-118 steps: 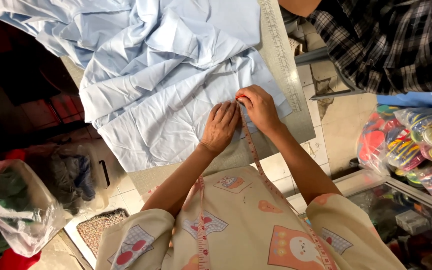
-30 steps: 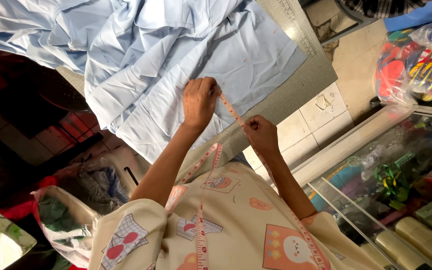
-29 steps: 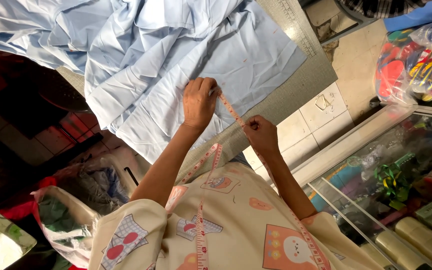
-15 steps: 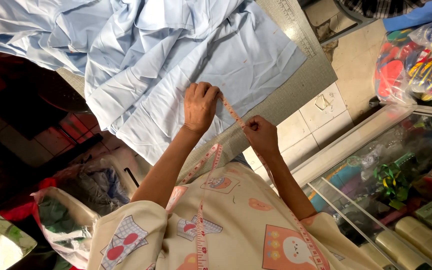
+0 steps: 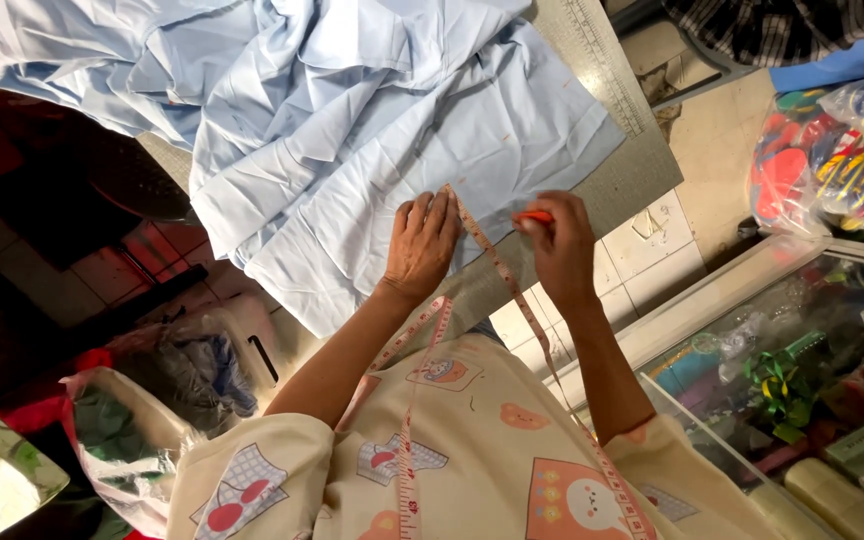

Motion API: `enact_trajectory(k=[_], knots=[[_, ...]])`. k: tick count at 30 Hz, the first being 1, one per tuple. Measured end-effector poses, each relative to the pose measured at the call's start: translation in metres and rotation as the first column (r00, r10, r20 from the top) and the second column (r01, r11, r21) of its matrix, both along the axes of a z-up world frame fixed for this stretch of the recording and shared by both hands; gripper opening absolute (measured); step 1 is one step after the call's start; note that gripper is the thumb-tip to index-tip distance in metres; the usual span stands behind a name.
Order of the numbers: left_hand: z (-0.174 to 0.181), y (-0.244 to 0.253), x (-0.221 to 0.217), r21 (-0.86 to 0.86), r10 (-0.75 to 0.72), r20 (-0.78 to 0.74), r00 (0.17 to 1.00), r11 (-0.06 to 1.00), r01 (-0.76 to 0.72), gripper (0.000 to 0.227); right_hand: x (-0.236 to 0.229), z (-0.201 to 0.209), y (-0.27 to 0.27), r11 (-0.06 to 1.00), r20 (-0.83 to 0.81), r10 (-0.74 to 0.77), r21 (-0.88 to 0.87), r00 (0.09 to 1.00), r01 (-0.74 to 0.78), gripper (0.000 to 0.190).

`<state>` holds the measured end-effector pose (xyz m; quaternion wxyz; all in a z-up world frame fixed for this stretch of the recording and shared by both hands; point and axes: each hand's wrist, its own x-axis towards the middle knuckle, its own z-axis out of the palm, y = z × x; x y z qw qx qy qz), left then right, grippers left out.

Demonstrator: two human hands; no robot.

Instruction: A person is using a flexible measuring tape to check the dimensions of a light blue garment on a work table.

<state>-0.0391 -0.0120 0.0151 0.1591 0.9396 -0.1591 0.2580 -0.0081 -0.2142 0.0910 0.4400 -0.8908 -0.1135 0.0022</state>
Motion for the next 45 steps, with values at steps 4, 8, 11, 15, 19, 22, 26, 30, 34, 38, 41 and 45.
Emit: enact_trajectory(k=[4, 8, 11, 15, 19, 22, 26, 30, 34, 38, 41, 45], knots=[[-0.004, -0.002, -0.003, -0.003, 0.023, -0.007, 1.0, 1.0, -0.023, 0.034, 0.033, -0.014, 0.027, 0.991, 0.116, 0.131, 0.018, 0.985, -0.134, 0.014], [-0.01, -0.001, -0.006, -0.005, 0.023, -0.017, 1.0, 1.0, -0.024, 0.035, 0.051, -0.041, 0.051, 0.973, 0.034, 0.23, 0.014, 0.973, -0.231, 0.003], [-0.012, -0.002, -0.007, 0.0, 0.038, -0.021, 0.999, 0.999, -0.038, 0.035, 0.058, -0.056, 0.061, 0.962, 0.028, 0.273, -0.012, 0.962, -0.273, 0.006], [-0.013, -0.002, -0.007, 0.026, 0.063, -0.006, 0.998, 0.998, -0.062, 0.037, 0.063, -0.068, 0.063, 0.934, 0.124, 0.354, -0.097, 0.927, -0.344, 0.006], [-0.017, -0.003, -0.007, 0.014, 0.071, 0.005, 0.997, 0.997, -0.072, 0.037, 0.065, -0.073, 0.063, 0.925, 0.13, 0.372, -0.133, 0.919, -0.356, 0.004], [-0.017, -0.003, -0.007, 0.022, 0.067, 0.007, 0.998, 0.997, -0.068, 0.037, 0.066, -0.074, 0.063, 0.913, 0.141, 0.395, -0.175, 0.908, -0.37, 0.003], [-0.011, -0.001, -0.006, 0.04, 0.067, 0.018, 0.998, 0.997, -0.068, 0.033, 0.068, -0.076, 0.064, 0.861, 0.191, 0.48, -0.292, 0.856, -0.417, 0.005], [-0.016, -0.001, -0.006, 0.046, 0.061, 0.03, 0.998, 0.997, -0.062, 0.027, 0.075, -0.082, 0.062, 0.751, 0.257, 0.617, -0.475, 0.744, -0.459, 0.009], [-0.01, -0.001, -0.005, 0.034, 0.064, 0.027, 0.998, 0.997, -0.065, 0.032, 0.088, -0.047, 0.036, 0.855, 0.124, 0.5, -0.228, 0.857, -0.466, 0.01], [-0.015, -0.001, -0.009, 0.016, 0.058, 0.01, 0.998, 0.998, -0.058, 0.035, 0.058, -0.008, -0.012, 0.893, -0.42, 0.266, 0.447, 0.867, -0.058, 0.012], [-0.014, -0.001, -0.009, 0.013, 0.052, 0.013, 0.999, 0.999, -0.052, 0.036, 0.019, -0.027, -0.037, 0.948, -0.523, 0.115, 0.311, 0.845, 0.064, 0.012], [-0.016, 0.004, -0.006, 0.018, 0.013, 0.016, 1.0, 1.0, -0.013, 0.038, -0.033, -0.033, -0.021, 0.986, -0.493, -0.126, -0.156, 0.861, 0.055, 0.021]])
